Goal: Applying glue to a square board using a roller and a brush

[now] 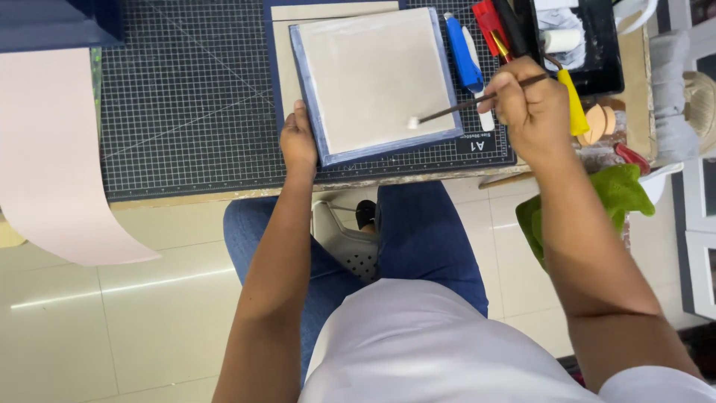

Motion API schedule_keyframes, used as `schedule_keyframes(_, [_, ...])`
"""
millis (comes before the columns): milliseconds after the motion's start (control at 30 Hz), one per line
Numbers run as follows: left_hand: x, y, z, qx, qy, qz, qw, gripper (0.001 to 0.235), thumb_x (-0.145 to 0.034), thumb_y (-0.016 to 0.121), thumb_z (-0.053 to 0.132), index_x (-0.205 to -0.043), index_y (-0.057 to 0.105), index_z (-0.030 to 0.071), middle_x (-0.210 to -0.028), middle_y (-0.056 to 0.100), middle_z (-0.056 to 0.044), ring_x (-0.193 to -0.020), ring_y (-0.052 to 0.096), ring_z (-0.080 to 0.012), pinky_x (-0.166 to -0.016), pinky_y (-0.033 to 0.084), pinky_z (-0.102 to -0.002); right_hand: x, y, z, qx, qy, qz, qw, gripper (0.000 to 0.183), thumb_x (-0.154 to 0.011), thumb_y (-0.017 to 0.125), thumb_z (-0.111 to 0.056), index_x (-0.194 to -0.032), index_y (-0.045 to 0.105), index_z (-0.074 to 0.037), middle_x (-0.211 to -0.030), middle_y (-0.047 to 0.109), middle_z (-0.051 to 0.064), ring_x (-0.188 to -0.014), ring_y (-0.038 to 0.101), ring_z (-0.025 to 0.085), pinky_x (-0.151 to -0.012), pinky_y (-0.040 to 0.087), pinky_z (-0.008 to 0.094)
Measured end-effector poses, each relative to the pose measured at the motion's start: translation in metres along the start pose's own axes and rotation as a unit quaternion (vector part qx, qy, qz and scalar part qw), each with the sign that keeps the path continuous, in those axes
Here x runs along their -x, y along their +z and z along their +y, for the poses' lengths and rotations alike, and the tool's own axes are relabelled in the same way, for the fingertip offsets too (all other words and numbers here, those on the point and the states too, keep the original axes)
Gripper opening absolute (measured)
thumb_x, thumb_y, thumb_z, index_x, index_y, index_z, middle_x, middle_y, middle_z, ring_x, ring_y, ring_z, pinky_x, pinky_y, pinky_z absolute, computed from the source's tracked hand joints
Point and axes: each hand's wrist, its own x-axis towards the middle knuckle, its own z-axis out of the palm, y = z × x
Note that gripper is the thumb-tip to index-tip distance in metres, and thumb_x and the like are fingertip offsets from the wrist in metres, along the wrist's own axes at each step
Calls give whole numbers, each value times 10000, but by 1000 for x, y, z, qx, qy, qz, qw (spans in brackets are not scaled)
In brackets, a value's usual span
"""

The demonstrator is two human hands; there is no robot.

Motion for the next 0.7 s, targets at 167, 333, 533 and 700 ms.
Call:
schedule_keyframes(167, [1,1,1,-12,14,7,1000,612,-963,391,614,-955,696,84,-951,737,-118,-932,676,-252,-865,496,-372,-30,72,-38,-93,-59,-1,994,279,-1175,397,-165,-1020,582,-25,-937,644,109,-775,726,200,-570,493,217])
schedule_keyframes(333, [11,-4,9,11,-14,-12,1000,565,-980,398,615,-822,611,116,-755,608,-17,-749,572,-172,-708,464,-341,-40,73,-25,15,-2,-72,997,411,-1171,341,-314,-968,607,-75,-848,692,56,-777,733,169,-647,569,259])
schedule_keyframes(533, [12,-5,10,9,-1,-12,1000,553,-1001,412,584,-783,579,103,-744,611,-44,-741,575,-184,-713,460,-354,-81,88,-39,27,-169,76,982,300,-1184,453,-135,-1022,647,26,-823,727,95,-583,592,125,-420,381,196])
schedule_keyframes(700, [8,-4,9,-4,-4,-15,1000,600,-983,384,613,-849,636,86,-804,652,-70,-797,615,-209,-759,488,-361,-126,143,-44,57,-255,129,957,287,-1152,488,-206,-958,586,-20,-791,670,87,-712,678,224,-608,488,321])
